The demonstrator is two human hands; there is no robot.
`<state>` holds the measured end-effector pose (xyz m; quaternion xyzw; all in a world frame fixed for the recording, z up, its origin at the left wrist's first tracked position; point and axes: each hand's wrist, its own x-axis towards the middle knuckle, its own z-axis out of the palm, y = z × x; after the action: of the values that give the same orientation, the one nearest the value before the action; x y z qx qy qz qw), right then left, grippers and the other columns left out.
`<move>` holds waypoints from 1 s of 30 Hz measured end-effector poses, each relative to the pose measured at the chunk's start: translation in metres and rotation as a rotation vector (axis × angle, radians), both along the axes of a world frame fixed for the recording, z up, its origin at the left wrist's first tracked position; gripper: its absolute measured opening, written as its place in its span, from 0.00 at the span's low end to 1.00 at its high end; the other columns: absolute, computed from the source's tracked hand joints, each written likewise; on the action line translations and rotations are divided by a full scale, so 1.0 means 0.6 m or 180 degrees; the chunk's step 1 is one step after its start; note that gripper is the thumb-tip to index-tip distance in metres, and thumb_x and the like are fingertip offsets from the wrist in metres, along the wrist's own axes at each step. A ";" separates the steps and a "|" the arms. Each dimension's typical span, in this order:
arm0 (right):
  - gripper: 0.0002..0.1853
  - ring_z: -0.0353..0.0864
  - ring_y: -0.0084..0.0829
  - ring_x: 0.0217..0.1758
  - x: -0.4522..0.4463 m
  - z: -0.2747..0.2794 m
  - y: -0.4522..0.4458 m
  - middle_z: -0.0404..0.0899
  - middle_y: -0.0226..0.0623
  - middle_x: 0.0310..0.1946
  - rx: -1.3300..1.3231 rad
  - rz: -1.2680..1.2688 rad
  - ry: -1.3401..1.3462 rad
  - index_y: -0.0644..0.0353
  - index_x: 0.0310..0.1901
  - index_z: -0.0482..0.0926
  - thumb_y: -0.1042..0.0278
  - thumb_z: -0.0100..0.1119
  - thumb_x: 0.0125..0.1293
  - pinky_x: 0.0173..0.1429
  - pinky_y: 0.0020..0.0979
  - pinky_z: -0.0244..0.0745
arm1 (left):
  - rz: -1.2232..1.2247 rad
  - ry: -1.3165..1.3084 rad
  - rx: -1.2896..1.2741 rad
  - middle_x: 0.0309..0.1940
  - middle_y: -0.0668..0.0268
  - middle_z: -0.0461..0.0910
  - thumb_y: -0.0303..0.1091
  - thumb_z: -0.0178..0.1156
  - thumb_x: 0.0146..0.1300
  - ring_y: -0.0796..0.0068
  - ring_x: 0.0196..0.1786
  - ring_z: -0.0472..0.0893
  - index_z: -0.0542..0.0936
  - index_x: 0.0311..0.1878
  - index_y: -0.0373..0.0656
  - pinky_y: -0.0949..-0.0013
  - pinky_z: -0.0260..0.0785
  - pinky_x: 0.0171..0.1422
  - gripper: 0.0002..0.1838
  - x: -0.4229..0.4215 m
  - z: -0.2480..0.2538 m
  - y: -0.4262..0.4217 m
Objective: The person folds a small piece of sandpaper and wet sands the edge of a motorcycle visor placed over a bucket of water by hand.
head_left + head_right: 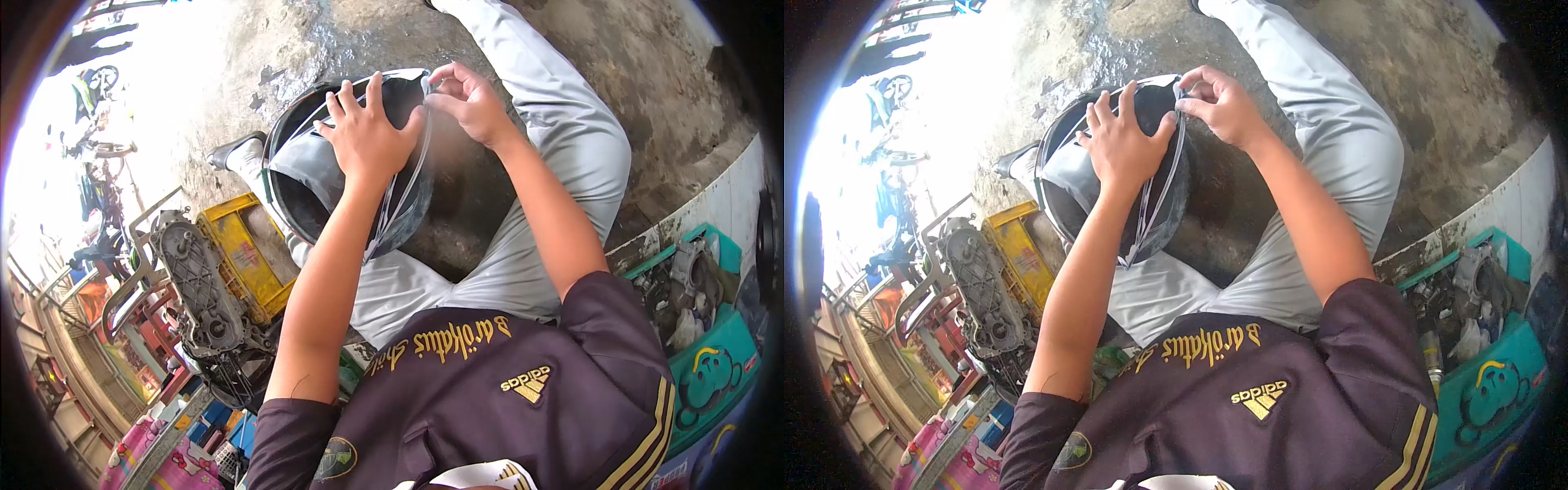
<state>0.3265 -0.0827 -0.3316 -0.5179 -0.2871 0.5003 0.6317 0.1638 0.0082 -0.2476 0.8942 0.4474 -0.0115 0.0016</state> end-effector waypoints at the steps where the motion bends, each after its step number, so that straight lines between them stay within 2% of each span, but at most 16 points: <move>1: 0.15 0.74 0.12 0.37 0.005 -0.010 0.004 0.81 0.18 0.32 -0.0001 0.0013 0.0009 0.54 0.57 0.82 0.74 0.73 0.72 0.45 0.21 0.69 | -0.0004 0.0002 -0.0014 0.80 0.41 0.67 0.71 0.65 0.64 0.30 0.84 0.62 0.72 0.82 0.52 0.18 0.55 0.80 0.49 -0.001 0.000 -0.002; 6: 0.15 0.69 0.10 0.34 0.006 -0.020 0.002 0.72 0.14 0.29 -0.0002 -0.0093 0.0001 0.54 0.56 0.83 0.72 0.75 0.71 0.41 0.20 0.65 | -0.0033 0.0022 -0.0008 0.80 0.40 0.67 0.71 0.64 0.65 0.29 0.84 0.62 0.71 0.83 0.52 0.16 0.55 0.80 0.49 -0.002 -0.004 0.000; 10: 0.17 0.67 0.09 0.32 -0.002 -0.007 -0.003 0.71 0.14 0.28 -0.0062 0.0052 0.0191 0.54 0.58 0.82 0.73 0.75 0.71 0.38 0.21 0.63 | -0.0044 0.0128 -0.0021 0.80 0.40 0.66 0.71 0.64 0.65 0.28 0.84 0.61 0.70 0.84 0.52 0.17 0.54 0.80 0.50 -0.002 -0.002 0.000; 13: 0.19 0.67 0.10 0.31 0.004 -0.017 0.008 0.71 0.15 0.28 -0.0111 -0.0390 0.0393 0.55 0.61 0.80 0.74 0.73 0.71 0.37 0.21 0.63 | -0.0048 0.0058 -0.0065 0.81 0.40 0.65 0.71 0.64 0.65 0.28 0.84 0.61 0.70 0.84 0.52 0.17 0.53 0.81 0.50 -0.001 -0.005 -0.002; 15: 0.21 0.68 0.10 0.31 0.013 -0.032 0.013 0.73 0.15 0.29 -0.0376 -0.0563 0.0180 0.55 0.62 0.79 0.75 0.72 0.71 0.37 0.21 0.64 | -0.0032 0.0064 -0.0075 0.81 0.40 0.65 0.71 0.64 0.66 0.28 0.84 0.61 0.70 0.84 0.53 0.17 0.53 0.81 0.49 0.000 -0.006 -0.002; 16: 0.21 0.70 0.13 0.31 0.008 -0.033 0.008 0.75 0.18 0.30 -0.0525 -0.0390 0.0254 0.56 0.63 0.78 0.76 0.71 0.71 0.38 0.22 0.66 | -0.0029 0.0077 -0.0085 0.81 0.40 0.65 0.71 0.63 0.66 0.28 0.84 0.61 0.69 0.84 0.53 0.17 0.53 0.81 0.49 0.000 -0.006 0.000; 20: 0.23 0.76 0.16 0.36 0.022 -0.020 -0.008 0.76 0.20 0.32 -0.0383 -0.0928 0.0549 0.56 0.67 0.76 0.74 0.71 0.73 0.43 0.21 0.70 | -0.0053 0.0102 -0.0033 0.81 0.39 0.65 0.71 0.63 0.66 0.28 0.84 0.62 0.70 0.83 0.52 0.18 0.54 0.80 0.49 -0.003 -0.006 0.000; 23: 0.22 0.82 0.20 0.38 0.026 0.009 -0.010 0.79 0.23 0.30 -0.0126 -0.0569 0.1012 0.60 0.65 0.78 0.73 0.72 0.73 0.46 0.24 0.75 | -0.0023 0.0010 -0.0058 0.80 0.39 0.66 0.71 0.64 0.65 0.28 0.84 0.62 0.71 0.83 0.52 0.17 0.55 0.80 0.49 -0.003 -0.007 0.002; 24: 0.21 0.81 0.19 0.37 0.016 0.010 -0.008 0.80 0.23 0.31 -0.0154 -0.0306 0.0604 0.60 0.65 0.78 0.74 0.72 0.73 0.48 0.25 0.77 | -0.0016 -0.0010 -0.0069 0.80 0.39 0.66 0.71 0.64 0.65 0.28 0.84 0.62 0.71 0.83 0.52 0.17 0.55 0.80 0.49 -0.001 -0.008 0.003; 25: 0.21 0.81 0.19 0.37 0.010 0.010 -0.005 0.80 0.23 0.31 -0.0167 -0.0300 0.0594 0.60 0.65 0.78 0.74 0.72 0.73 0.48 0.25 0.77 | -0.0029 -0.0018 -0.0067 0.80 0.39 0.66 0.71 0.64 0.65 0.28 0.84 0.62 0.71 0.83 0.52 0.17 0.54 0.80 0.49 -0.001 -0.008 0.003; 27: 0.23 0.75 0.12 0.38 -0.005 0.012 -0.004 0.76 0.17 0.31 -0.0273 -0.0132 0.0206 0.58 0.66 0.79 0.71 0.73 0.73 0.45 0.20 0.69 | -0.0019 -0.0014 -0.0068 0.80 0.38 0.66 0.72 0.64 0.65 0.28 0.84 0.62 0.71 0.83 0.53 0.17 0.54 0.80 0.49 -0.005 -0.004 -0.001; 30: 0.23 0.74 0.11 0.38 -0.005 0.005 0.010 0.79 0.18 0.32 -0.0234 -0.0228 0.0205 0.60 0.67 0.78 0.70 0.73 0.74 0.45 0.20 0.69 | -0.0004 0.0055 0.0006 0.80 0.42 0.67 0.70 0.66 0.67 0.33 0.84 0.63 0.71 0.83 0.55 0.19 0.55 0.80 0.47 -0.002 -0.001 -0.004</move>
<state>0.3235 -0.0767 -0.3288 -0.5343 -0.2292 0.5040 0.6387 0.1628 0.0059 -0.2484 0.8944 0.4469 -0.0188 -0.0031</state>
